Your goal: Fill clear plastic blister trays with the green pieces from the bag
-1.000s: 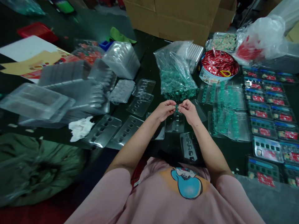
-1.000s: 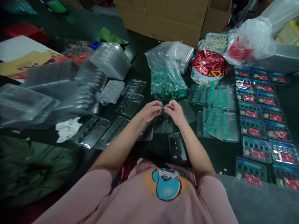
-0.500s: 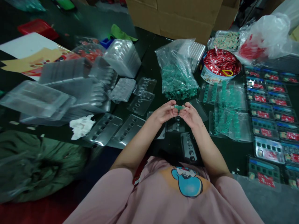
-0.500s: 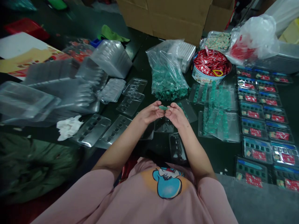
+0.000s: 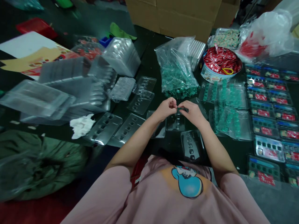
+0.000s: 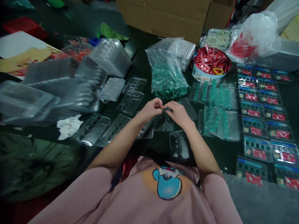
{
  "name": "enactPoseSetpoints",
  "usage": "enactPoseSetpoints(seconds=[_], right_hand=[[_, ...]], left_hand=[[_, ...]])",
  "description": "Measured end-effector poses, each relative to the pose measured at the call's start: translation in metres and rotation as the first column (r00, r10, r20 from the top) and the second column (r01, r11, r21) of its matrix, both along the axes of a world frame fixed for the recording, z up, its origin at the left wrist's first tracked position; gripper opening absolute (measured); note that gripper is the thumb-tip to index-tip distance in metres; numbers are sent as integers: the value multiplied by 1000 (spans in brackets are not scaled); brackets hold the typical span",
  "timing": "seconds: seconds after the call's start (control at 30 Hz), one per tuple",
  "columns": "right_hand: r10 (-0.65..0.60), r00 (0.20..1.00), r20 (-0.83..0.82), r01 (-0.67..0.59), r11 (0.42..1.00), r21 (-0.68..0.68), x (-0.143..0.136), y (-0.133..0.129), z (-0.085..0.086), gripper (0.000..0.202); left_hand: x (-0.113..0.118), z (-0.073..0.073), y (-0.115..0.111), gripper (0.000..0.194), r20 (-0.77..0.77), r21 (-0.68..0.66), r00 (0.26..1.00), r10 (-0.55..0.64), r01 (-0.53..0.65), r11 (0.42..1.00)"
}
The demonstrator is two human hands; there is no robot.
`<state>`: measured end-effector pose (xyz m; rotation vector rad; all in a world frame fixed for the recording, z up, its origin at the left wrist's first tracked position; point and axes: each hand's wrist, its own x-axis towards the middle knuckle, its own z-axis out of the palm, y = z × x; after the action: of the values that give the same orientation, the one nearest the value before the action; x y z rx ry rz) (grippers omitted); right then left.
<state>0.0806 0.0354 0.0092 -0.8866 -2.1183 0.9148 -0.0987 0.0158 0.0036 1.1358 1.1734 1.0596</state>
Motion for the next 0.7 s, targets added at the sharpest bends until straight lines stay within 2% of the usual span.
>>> enactPoseSetpoints(seconds=[0.1, 0.2, 0.3, 0.37, 0.47, 0.5, 0.57, 0.63, 0.7], right_hand=[[14, 998, 61, -17, 999, 48, -4, -1, 0, 20], [-22, 999, 29, 22, 1000, 0, -6, -3, -2, 16], [-120, 991, -59, 111, 985, -135, -7, -1, -11, 6], [-220, 965, -145, 179, 951, -254, -5, 3, -19, 1], [-292, 917, -271, 174, 906, -387, 2, 6, -21, 7], [-273, 915, -298, 146, 911, -385, 4, 5, -17, 7], [-170, 941, -292, 83, 954, -288, 7, -1, -6, 7], [-37, 977, -211, 8, 991, -134, 8, -8, 6, 14], [65, 992, -112, -68, 997, -24, 6, -13, 12, 18]], left_hand=[[0, 2, 0, 26, -5, -9, 1000, -27, 27, 1000], [-2, 4, 0, 28, 20, -25, 998, -56, 57, 998], [-6, 4, -2, 29, 53, -42, 996, -77, 79, 996], [-9, 3, -5, 31, 88, -71, 988, -127, 133, 989], [-13, 2, -8, 34, 130, -97, 978, -161, 174, 980], [-14, 1, -8, 34, 139, -100, 981, -134, 149, 984], [-15, 1, -7, 32, 166, -124, 984, -56, 77, 989], [-15, 2, -5, 30, 212, -188, 977, -8, 48, 981], [-15, 4, -4, 29, 272, -258, 962, -1, 74, 963]])
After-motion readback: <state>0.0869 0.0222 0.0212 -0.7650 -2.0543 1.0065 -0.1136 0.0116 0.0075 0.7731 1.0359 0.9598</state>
